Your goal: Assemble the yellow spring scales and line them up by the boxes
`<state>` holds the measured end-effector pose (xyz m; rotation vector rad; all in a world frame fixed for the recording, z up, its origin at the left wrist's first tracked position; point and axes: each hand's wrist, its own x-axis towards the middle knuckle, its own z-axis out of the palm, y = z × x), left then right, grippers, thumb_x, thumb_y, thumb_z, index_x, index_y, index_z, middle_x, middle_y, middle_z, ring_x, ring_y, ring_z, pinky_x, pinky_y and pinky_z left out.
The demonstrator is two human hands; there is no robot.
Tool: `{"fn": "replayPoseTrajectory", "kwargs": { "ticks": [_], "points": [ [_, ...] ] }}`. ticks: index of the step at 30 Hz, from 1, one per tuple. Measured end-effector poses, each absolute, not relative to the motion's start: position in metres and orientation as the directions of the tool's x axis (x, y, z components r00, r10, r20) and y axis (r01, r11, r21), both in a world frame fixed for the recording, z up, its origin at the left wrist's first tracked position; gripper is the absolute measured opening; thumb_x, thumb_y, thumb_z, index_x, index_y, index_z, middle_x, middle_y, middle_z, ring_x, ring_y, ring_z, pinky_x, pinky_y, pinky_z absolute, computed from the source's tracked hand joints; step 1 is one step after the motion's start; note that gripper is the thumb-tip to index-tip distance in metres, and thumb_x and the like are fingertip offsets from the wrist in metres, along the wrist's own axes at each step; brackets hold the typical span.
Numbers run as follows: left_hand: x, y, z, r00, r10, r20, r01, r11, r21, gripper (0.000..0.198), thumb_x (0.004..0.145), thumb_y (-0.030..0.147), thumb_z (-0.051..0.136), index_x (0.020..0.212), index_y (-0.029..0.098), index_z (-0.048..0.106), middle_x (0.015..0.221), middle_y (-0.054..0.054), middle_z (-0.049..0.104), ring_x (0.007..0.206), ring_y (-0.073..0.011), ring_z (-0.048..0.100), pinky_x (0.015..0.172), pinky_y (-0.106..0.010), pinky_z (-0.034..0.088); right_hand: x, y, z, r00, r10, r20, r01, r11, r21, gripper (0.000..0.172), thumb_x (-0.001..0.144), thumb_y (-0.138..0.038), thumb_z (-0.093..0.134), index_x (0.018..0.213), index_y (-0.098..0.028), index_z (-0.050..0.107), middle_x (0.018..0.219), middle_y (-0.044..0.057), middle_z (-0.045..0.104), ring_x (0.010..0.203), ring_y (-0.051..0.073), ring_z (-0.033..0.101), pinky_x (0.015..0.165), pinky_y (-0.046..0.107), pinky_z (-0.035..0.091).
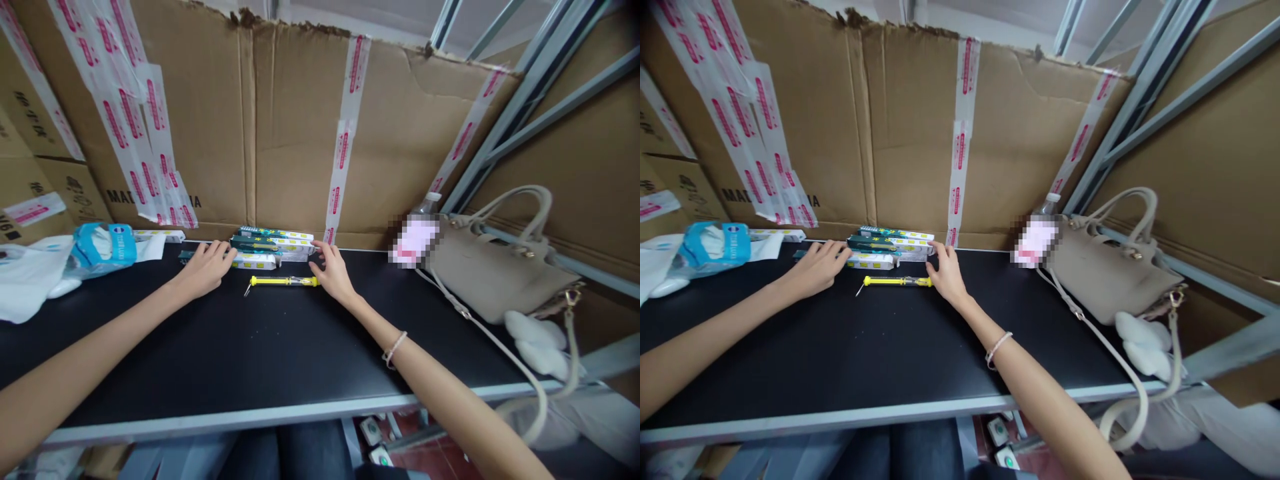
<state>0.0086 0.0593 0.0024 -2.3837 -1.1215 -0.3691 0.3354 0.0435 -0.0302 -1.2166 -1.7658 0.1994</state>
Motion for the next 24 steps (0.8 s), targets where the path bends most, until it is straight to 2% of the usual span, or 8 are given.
{"fn": "replayPoseTrajectory", "kwargs": {
  "ticks": [4,6,10,12,17,21,24],
  "points": [
    [0.002,0.062,0.003,0.596,0.669,0.445,0.803,-0.512,-0.307,0.043,0.074,-0.001,0.048,0.114,0.012,0.059,0.115,-0.023,0.062,0.112,-0.0382,0.054,0.090,-0.051,0.043,0.337,0.058,-0.030,-0.064,0.807,0.587,0.638,0.485,-0.598,0.062,0.082,-0.017,0.065,0.140,-0.029,0.048,0.123,0.010,0.054,0.097,0.022,0.059,0.079,0.038,0.056],
    [0.002,0.062,0.003,0.591,0.672,0.446,0.806,-0.505,-0.309,0.046,0.074,-0.001,0.048,0.117,0.011,0.058,0.116,-0.023,0.062,0.112,-0.0384,0.054,0.090,-0.051,0.043,0.337,0.062,-0.031,-0.080,0.806,0.587,0.638,0.494,-0.590,0.056,0.084,-0.019,0.067,0.137,-0.028,0.051,0.126,0.010,0.055,0.102,0.023,0.059,0.083,0.040,0.056],
    [0.005,0.059,0.005,0.595,0.659,0.459,0.803,-0.508,-0.312,0.053,0.074,0.001,0.049,0.126,0.010,0.057,0.123,-0.024,0.060,0.116,-0.0390,0.054,0.092,-0.051,0.042,0.337,0.063,-0.034,-0.096,0.790,0.605,0.631,0.519,-0.577,0.033,0.094,-0.030,0.064,0.124,-0.019,0.059,0.127,0.009,0.060,0.106,0.024,0.062,0.088,0.044,0.055],
    [0.007,0.056,0.009,0.602,0.649,0.465,0.798,-0.511,-0.320,0.055,0.076,0.003,0.048,0.130,0.010,0.055,0.127,-0.025,0.058,0.118,-0.0399,0.052,0.093,-0.051,0.042,0.337,0.062,-0.036,-0.086,0.783,0.616,0.620,0.526,-0.582,0.030,0.095,-0.032,0.063,0.121,-0.017,0.060,0.126,0.009,0.061,0.107,0.025,0.063,0.089,0.046,0.055],
    [0.006,0.049,0.025,0.605,0.636,0.478,0.795,-0.516,-0.320,0.050,0.082,0.006,0.043,0.131,0.007,0.054,0.126,-0.027,0.055,0.118,-0.0424,0.050,0.090,-0.055,0.045,0.339,0.057,-0.038,-0.063,0.786,0.616,0.562,0.538,-0.629,0.030,0.088,-0.033,0.069,0.114,-0.021,0.060,0.133,0.011,0.061,0.116,0.026,0.062,0.098,0.046,0.053],
    [0.007,0.038,0.027,0.600,0.631,0.491,0.795,-0.539,-0.278,0.043,0.088,0.012,0.041,0.129,0.005,0.053,0.121,-0.025,0.057,0.114,-0.0397,0.052,0.090,-0.053,0.047,0.341,0.050,-0.039,-0.023,0.803,0.595,0.527,0.516,-0.676,0.031,0.085,-0.038,0.069,0.110,-0.021,0.060,0.118,0.011,0.067,0.104,0.025,0.067,0.090,0.045,0.057],
    [0.016,0.030,0.015,0.615,0.613,0.496,0.774,-0.588,-0.233,0.036,0.095,0.020,0.039,0.126,0.010,0.054,0.117,-0.021,0.059,0.111,-0.0362,0.054,0.089,-0.050,0.049,0.339,0.048,-0.040,0.019,0.805,0.593,0.520,0.499,-0.693,0.035,0.083,-0.040,0.070,0.111,-0.021,0.060,0.111,0.011,0.067,0.096,0.025,0.068,0.084,0.044,0.059]
  ]
}}
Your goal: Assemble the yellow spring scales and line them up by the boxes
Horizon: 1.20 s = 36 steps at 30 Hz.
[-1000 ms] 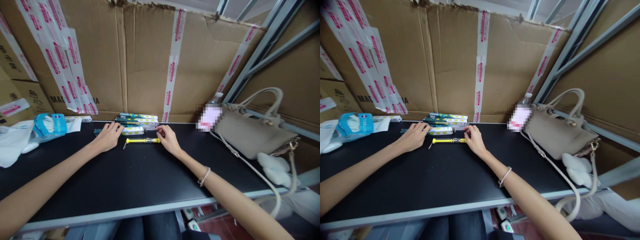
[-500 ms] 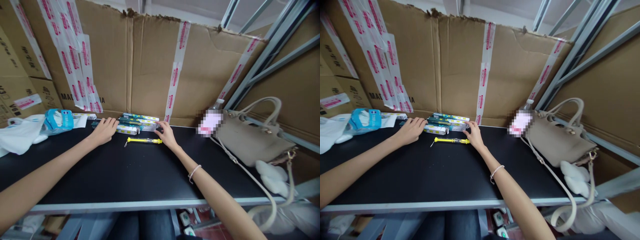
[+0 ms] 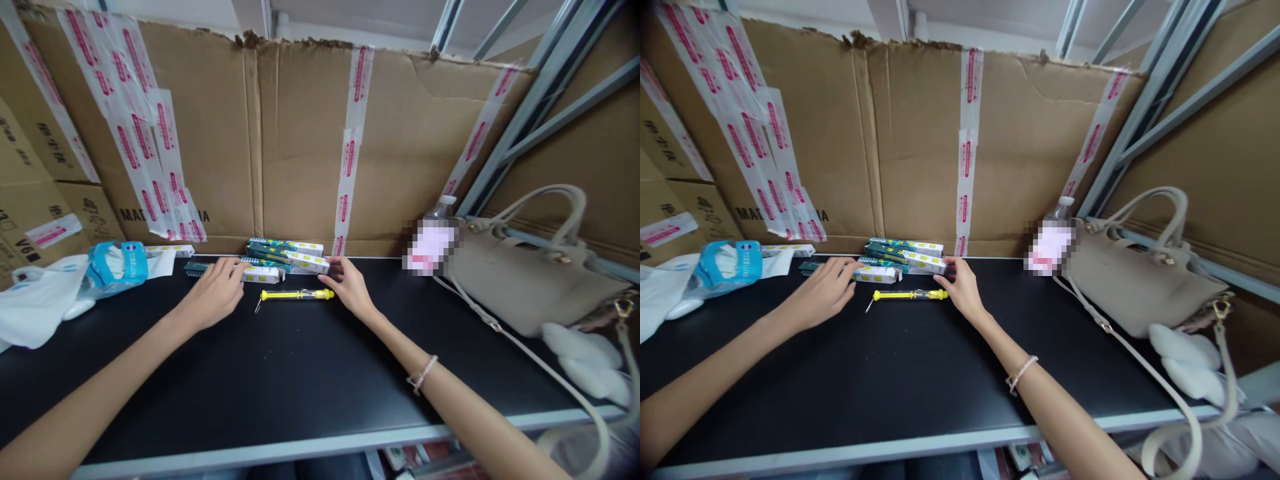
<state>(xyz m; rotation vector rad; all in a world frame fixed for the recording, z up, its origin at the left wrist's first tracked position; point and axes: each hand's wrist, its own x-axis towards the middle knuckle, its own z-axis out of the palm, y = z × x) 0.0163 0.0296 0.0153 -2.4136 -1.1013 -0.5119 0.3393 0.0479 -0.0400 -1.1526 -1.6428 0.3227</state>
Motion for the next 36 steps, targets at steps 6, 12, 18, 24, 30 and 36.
{"fn": "replayPoseTrajectory", "kwargs": {
  "ticks": [6,12,18,24,30,36],
  "points": [
    [0.043,0.023,-0.007,0.615,0.562,0.553,0.731,-0.670,-0.132,0.033,0.101,0.030,0.040,0.127,0.012,0.052,0.119,-0.017,0.059,0.112,-0.0299,0.057,0.095,-0.046,0.049,0.333,0.052,-0.035,0.080,0.779,0.622,0.519,0.500,-0.693,0.028,0.081,-0.037,0.072,0.102,-0.020,0.069,0.100,0.010,0.068,0.087,0.026,0.067,0.087,0.047,0.056],
    [0.044,0.018,-0.002,0.521,0.558,0.646,0.754,-0.656,-0.042,0.050,0.099,0.035,0.049,0.142,0.013,0.039,0.132,-0.021,0.051,0.125,-0.0340,0.050,0.102,-0.052,0.044,0.336,0.026,-0.017,0.166,0.783,0.599,0.416,0.495,-0.762,0.031,0.079,-0.033,0.074,0.107,-0.021,0.069,0.110,0.010,0.071,0.099,0.027,0.066,0.101,0.049,0.048],
    [0.040,0.009,0.010,0.517,0.510,0.688,0.809,-0.554,-0.197,0.066,0.097,0.038,0.056,0.154,0.022,0.026,0.152,-0.025,0.032,0.144,-0.0437,0.028,0.109,-0.062,0.029,0.330,0.007,-0.004,0.089,0.870,0.484,0.203,0.460,-0.864,0.041,0.080,-0.045,0.073,0.113,-0.020,0.070,0.097,0.006,0.075,0.092,0.024,0.071,0.090,0.041,0.056],
    [0.036,0.006,0.017,0.460,0.501,0.733,0.861,-0.454,-0.230,0.072,0.093,0.040,0.061,0.154,0.025,0.025,0.152,-0.024,0.037,0.144,-0.0448,0.028,0.110,-0.067,0.021,0.319,0.006,-0.005,-0.067,0.924,0.377,0.048,0.380,-0.924,0.050,0.077,-0.056,0.073,0.112,-0.019,0.071,0.089,0.006,0.074,0.070,0.020,0.072,0.073,0.037,0.059],
    [0.030,0.008,0.021,0.495,0.577,0.649,0.862,-0.422,-0.282,0.052,0.100,0.035,0.048,0.149,0.021,0.038,0.141,-0.022,0.052,0.134,-0.0450,0.040,0.101,-0.064,0.033,0.319,0.003,-0.001,-0.143,0.938,0.316,0.017,0.321,-0.947,0.043,0.076,-0.055,0.074,0.099,-0.018,0.075,0.089,0.004,0.073,0.062,0.015,0.067,0.074,0.037,0.060],
    [0.035,0.015,0.003,0.498,0.626,0.600,0.863,-0.429,-0.268,0.049,0.101,0.044,0.041,0.138,0.012,0.051,0.123,-0.023,0.062,0.113,-0.0425,0.054,0.084,-0.053,0.043,0.326,0.002,0.004,-0.132,0.928,0.347,0.045,0.356,-0.934,0.045,0.065,-0.040,0.087,0.104,-0.020,0.074,0.094,0.004,0.073,0.081,0.020,0.071,0.079,0.035,0.059]
  ]
}}
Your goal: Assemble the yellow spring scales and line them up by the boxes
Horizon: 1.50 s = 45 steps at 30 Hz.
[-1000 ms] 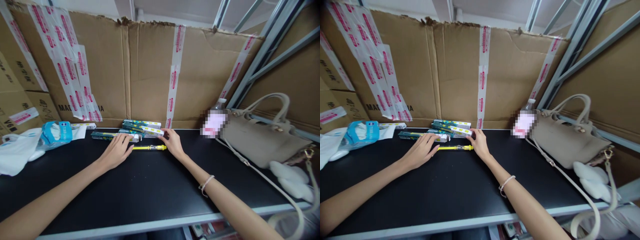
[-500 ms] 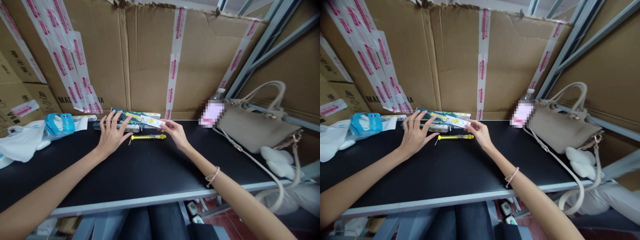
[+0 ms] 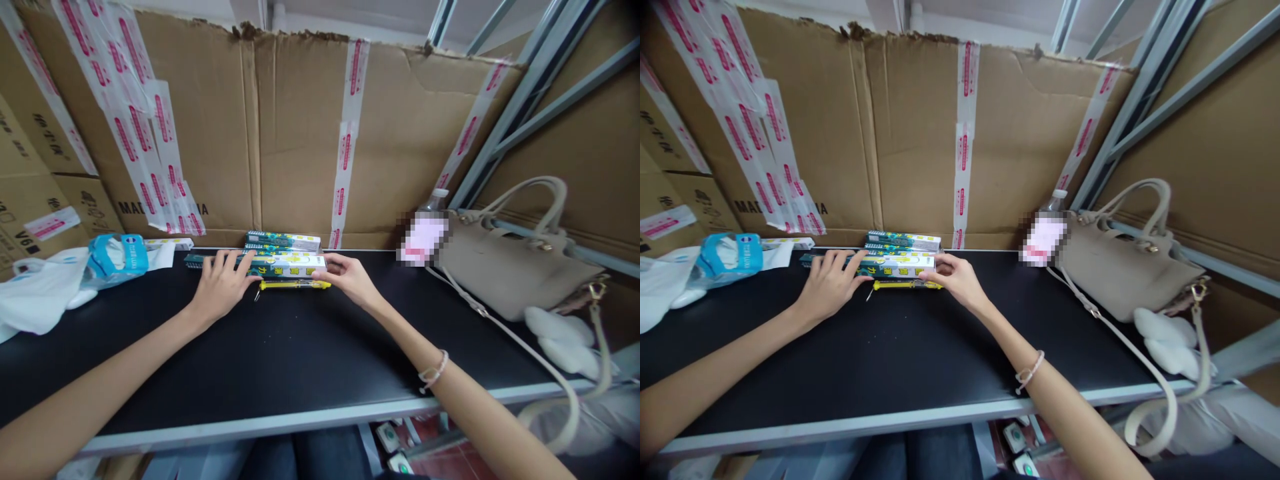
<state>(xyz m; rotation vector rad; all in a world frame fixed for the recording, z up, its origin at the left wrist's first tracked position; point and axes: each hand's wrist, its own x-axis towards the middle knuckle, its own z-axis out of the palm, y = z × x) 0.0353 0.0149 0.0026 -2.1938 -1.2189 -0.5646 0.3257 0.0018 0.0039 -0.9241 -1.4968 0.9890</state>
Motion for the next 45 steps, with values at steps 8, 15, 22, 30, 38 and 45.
{"fn": "replayPoseTrajectory", "kwargs": {
  "ticks": [8,15,22,30,38,45],
  "points": [
    [0.042,0.015,-0.008,0.475,0.669,0.572,0.867,-0.467,-0.174,0.047,0.102,0.046,0.038,0.134,0.014,0.051,0.122,-0.016,0.063,0.106,-0.0336,0.056,0.083,-0.044,0.044,0.341,0.007,0.006,-0.128,0.911,0.393,0.091,0.405,-0.910,0.045,0.088,-0.050,0.063,0.121,-0.019,0.067,0.076,0.003,0.069,0.062,0.015,0.065,0.066,0.032,0.059],
    [0.042,0.017,-0.007,0.423,0.713,0.560,0.893,-0.432,-0.125,0.048,0.102,0.049,0.035,0.129,0.015,0.054,0.119,-0.017,0.063,0.106,-0.0350,0.054,0.083,-0.046,0.042,0.336,0.011,-0.006,-0.024,0.800,0.600,0.323,0.574,-0.753,0.019,0.097,-0.033,0.046,0.109,-0.025,0.059,0.109,0.006,0.062,0.088,0.019,0.062,0.082,0.039,0.056],
    [0.033,0.027,-0.009,0.351,0.751,0.560,0.923,-0.378,-0.072,0.051,0.102,0.053,0.031,0.129,0.015,0.055,0.115,-0.015,0.064,0.106,-0.0350,0.054,0.082,-0.047,0.044,0.329,0.001,-0.004,-0.174,0.691,0.702,0.588,0.645,-0.489,0.020,0.093,-0.020,0.054,0.107,-0.026,0.067,0.118,0.009,0.052,0.107,0.025,0.057,0.103,0.048,0.043],
    [0.034,0.024,-0.007,0.400,0.714,0.575,0.902,-0.419,-0.107,0.052,0.102,0.052,0.033,0.129,0.015,0.056,0.119,-0.016,0.064,0.110,-0.0363,0.052,0.087,-0.050,0.040,0.330,0.004,-0.009,-0.192,0.648,0.737,0.704,0.614,-0.357,0.022,0.097,-0.022,0.050,0.110,-0.025,0.068,0.117,0.011,0.057,0.104,0.026,0.059,0.096,0.048,0.047],
    [0.036,0.022,-0.007,0.393,0.693,0.604,0.903,-0.415,-0.112,0.054,0.102,0.053,0.032,0.128,0.013,0.057,0.116,-0.016,0.065,0.108,-0.0374,0.053,0.082,-0.048,0.040,0.331,0.004,-0.007,-0.136,0.584,0.800,0.724,0.610,-0.322,0.011,0.094,-0.025,0.060,0.098,-0.023,0.070,0.105,0.008,0.064,0.101,0.026,0.059,0.093,0.045,0.048],
    [0.034,0.023,-0.006,0.378,0.687,0.620,0.909,-0.403,-0.108,0.058,0.101,0.055,0.030,0.128,0.011,0.056,0.113,-0.017,0.065,0.104,-0.0377,0.053,0.081,-0.048,0.039,0.331,0.006,-0.011,-0.133,0.597,0.791,0.716,0.610,-0.339,0.014,0.093,-0.023,0.062,0.095,-0.023,0.076,0.108,0.008,0.068,0.091,0.024,0.058,0.089,0.043,0.049]
  ]
}}
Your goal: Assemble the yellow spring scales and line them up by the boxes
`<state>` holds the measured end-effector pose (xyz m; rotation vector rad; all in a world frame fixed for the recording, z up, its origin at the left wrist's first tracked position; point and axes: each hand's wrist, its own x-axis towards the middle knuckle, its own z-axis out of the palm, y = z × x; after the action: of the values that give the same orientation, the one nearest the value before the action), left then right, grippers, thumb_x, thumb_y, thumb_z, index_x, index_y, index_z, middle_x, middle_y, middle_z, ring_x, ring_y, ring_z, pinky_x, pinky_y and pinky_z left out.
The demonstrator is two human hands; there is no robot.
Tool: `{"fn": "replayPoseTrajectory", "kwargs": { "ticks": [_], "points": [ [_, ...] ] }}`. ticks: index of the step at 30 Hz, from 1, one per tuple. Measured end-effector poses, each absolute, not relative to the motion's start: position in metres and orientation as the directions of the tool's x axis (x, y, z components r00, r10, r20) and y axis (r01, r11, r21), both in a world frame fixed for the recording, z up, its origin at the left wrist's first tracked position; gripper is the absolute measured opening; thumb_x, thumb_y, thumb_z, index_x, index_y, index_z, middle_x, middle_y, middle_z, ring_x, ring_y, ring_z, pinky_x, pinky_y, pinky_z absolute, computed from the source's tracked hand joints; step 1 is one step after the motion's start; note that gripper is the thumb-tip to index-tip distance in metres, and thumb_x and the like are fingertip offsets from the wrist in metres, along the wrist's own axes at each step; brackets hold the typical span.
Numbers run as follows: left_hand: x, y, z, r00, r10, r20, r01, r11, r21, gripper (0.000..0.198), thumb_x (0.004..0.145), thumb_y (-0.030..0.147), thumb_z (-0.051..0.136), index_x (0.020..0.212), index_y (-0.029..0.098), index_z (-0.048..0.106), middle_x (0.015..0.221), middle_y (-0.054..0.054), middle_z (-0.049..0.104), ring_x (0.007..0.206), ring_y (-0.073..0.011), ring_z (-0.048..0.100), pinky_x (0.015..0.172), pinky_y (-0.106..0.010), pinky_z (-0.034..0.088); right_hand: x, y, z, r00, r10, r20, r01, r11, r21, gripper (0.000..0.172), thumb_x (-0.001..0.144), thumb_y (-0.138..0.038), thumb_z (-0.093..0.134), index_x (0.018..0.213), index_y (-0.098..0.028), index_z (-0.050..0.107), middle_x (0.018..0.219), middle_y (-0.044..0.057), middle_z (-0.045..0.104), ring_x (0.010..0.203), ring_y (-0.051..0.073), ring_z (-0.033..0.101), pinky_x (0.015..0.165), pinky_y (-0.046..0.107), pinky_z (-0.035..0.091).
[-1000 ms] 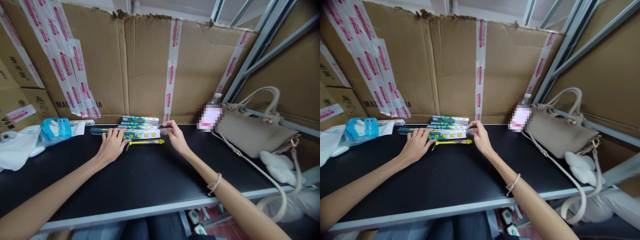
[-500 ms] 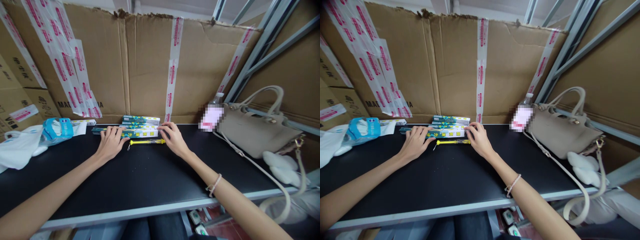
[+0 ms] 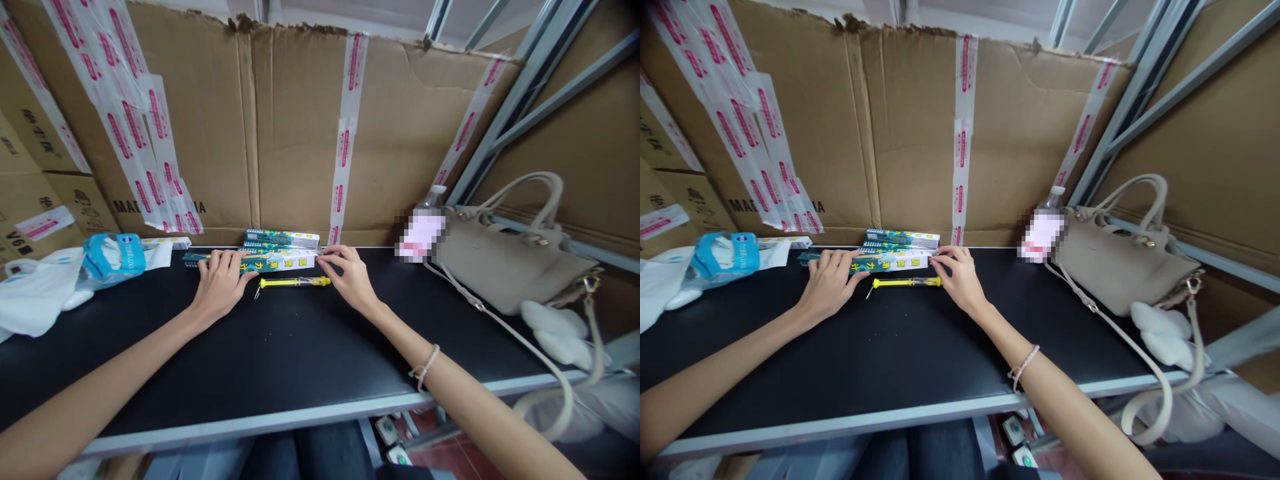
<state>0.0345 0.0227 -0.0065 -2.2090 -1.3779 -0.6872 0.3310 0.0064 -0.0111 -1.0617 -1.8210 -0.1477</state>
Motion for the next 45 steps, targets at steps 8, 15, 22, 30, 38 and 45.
{"fn": "replayPoseTrajectory", "kwargs": {
  "ticks": [8,15,22,30,38,45],
  "points": [
    [0.037,0.020,-0.006,0.416,0.657,0.629,0.885,-0.453,-0.112,0.052,0.102,0.052,0.033,0.128,0.014,0.056,0.116,-0.016,0.065,0.107,-0.0359,0.053,0.084,-0.048,0.040,0.335,0.007,-0.009,-0.070,0.654,0.753,0.660,0.596,-0.457,0.016,0.091,-0.027,0.062,0.091,-0.022,0.077,0.112,0.009,0.067,0.091,0.023,0.060,0.092,0.044,0.048],
    [0.033,0.022,-0.006,0.448,0.639,0.626,0.864,-0.489,-0.119,0.045,0.102,0.048,0.037,0.129,0.016,0.055,0.121,-0.016,0.064,0.110,-0.0355,0.052,0.088,-0.048,0.039,0.339,0.011,-0.007,-0.227,0.790,0.569,0.501,0.596,-0.627,0.020,0.090,-0.028,0.061,0.087,-0.024,0.080,0.119,0.008,0.070,0.108,0.025,0.065,0.086,0.037,0.053],
    [0.031,0.022,-0.003,0.488,0.619,0.615,0.840,-0.524,-0.139,0.046,0.099,0.045,0.044,0.132,0.013,0.054,0.125,-0.018,0.062,0.115,-0.0380,0.050,0.093,-0.051,0.036,0.342,0.014,-0.011,-0.246,0.862,0.443,0.444,0.507,-0.739,0.014,0.080,-0.024,0.069,0.085,-0.023,0.082,0.104,0.007,0.074,0.090,0.022,0.069,0.078,0.035,0.055],
    [0.031,0.022,0.001,0.439,0.639,0.632,0.872,-0.472,-0.130,0.047,0.099,0.048,0.045,0.131,0.015,0.054,0.121,-0.016,0.063,0.112,-0.0364,0.052,0.090,-0.048,0.038,0.343,0.018,-0.009,-0.113,0.876,0.469,0.328,0.479,-0.814,0.012,0.079,-0.030,0.073,0.085,-0.022,0.079,0.113,0.007,0.069,0.104,0.023,0.065,0.089,0.037,0.054],
    [0.014,0.033,0.008,0.310,0.692,0.652,0.937,-0.340,-0.085,0.048,0.097,0.048,0.043,0.130,0.014,0.054,0.117,-0.017,0.063,0.110,-0.0395,0.051,0.089,-0.052,0.039,0.356,0.028,-0.016,0.096,0.933,0.346,0.016,0.346,-0.938,0.025,0.086,-0.039,0.072,0.099,-0.017,0.071,0.092,0.006,0.074,0.080,0.020,0.072,0.082,0.038,0.059],
    [0.006,0.038,0.005,0.152,0.707,0.691,0.984,-0.176,-0.036,0.051,0.097,0.046,0.040,0.130,0.010,0.055,0.118,-0.025,0.060,0.112,-0.0463,0.048,0.086,-0.059,0.039,0.379,0.042,-0.025,0.335,0.916,0.219,-0.139,0.279,-0.950,0.031,0.096,-0.033,0.062,0.123,-0.017,0.059,0.122,0.009,0.063,0.101,0.023,0.066,0.084,0.043,0.058]
  ]
}}
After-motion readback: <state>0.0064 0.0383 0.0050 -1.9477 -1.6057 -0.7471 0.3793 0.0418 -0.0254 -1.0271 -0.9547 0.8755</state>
